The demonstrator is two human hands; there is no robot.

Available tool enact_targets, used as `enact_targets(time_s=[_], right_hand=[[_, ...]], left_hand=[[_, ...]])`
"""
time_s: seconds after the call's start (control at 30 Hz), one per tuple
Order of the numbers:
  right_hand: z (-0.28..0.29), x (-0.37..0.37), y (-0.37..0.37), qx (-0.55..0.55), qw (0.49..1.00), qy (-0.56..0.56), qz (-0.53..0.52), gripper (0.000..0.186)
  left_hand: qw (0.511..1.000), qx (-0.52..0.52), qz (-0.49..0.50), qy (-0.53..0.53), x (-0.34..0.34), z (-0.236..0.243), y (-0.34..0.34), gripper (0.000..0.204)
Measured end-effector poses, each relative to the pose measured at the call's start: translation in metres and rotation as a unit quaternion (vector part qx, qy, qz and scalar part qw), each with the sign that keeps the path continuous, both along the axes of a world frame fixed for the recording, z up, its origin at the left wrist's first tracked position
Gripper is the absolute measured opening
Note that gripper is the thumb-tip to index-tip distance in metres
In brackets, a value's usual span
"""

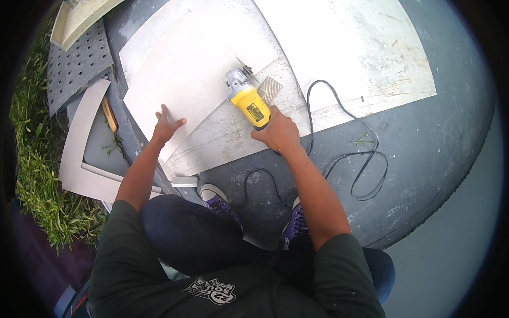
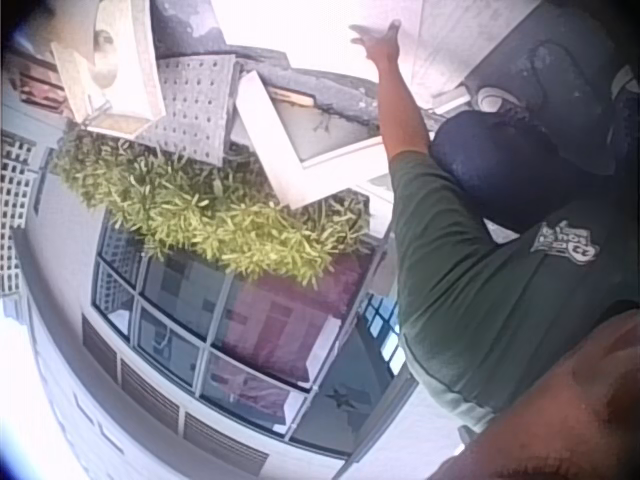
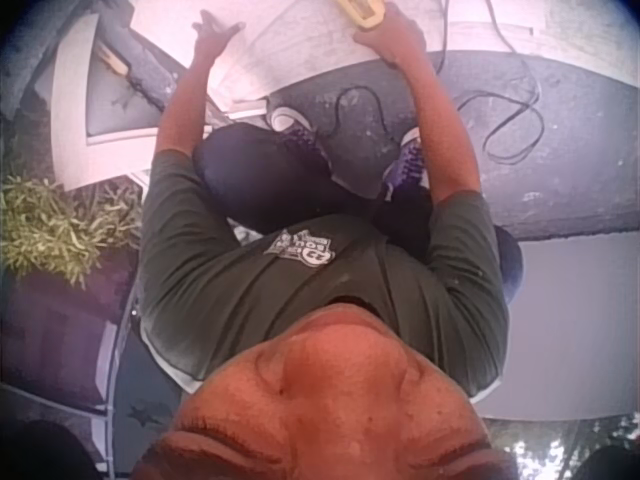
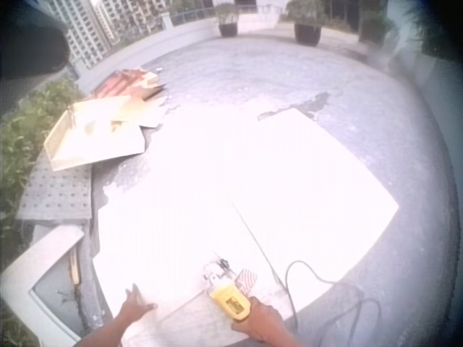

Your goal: The person uses a power saw to cut a ceramic tile, carries it into a room, and positions it on the floor next to another person applying adhesive.

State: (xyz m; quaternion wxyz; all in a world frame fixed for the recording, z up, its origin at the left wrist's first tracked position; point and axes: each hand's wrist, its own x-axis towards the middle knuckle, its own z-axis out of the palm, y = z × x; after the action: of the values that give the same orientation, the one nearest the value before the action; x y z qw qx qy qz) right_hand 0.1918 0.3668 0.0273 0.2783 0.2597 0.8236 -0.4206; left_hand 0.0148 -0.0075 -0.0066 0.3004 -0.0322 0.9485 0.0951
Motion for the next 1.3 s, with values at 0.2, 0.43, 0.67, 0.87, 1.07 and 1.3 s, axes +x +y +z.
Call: enact_targets(time_s=[0.2,0.43,0.67,0.87,1.07,1.3], right_hand=[[0.000,0.000,0.001,-0.005,1.000,-0.002,0.000,0.071],[-0.001,0.002,0.000,0.000,1.000,0.003,-0.002,0.072],[-0.003,0.002,0.000,0.004,1.000,0.012,-0.004,0.073],[0.004,-0.014,-0.002,-0.005,1.000,-0.001,0.000,0.070],[0.010,-0.047,-0.004,-0.019,1.000,-0.003,-0.002,0.070],[0.008,-0.099,-0.013,-0.026,1.000,0.009,-0.009,0.072]], left_hand=[[1.000,-0.001,0.005,-0.002,0.000,0.000,0.002,0.134],[1.000,-0.025,0.005,-0.008,-0.001,0.000,0.003,0.132],[1.000,-0.019,0.009,-0.011,-0.002,0.001,0.005,0.132],[1.000,0.003,0.004,-0.003,0.001,0.003,0.003,0.133],[1.000,0.014,0.003,-0.003,0.004,0.001,0.004,0.134],[1.000,-0.003,0.022,-0.021,0.002,0.007,0.012,0.129]])
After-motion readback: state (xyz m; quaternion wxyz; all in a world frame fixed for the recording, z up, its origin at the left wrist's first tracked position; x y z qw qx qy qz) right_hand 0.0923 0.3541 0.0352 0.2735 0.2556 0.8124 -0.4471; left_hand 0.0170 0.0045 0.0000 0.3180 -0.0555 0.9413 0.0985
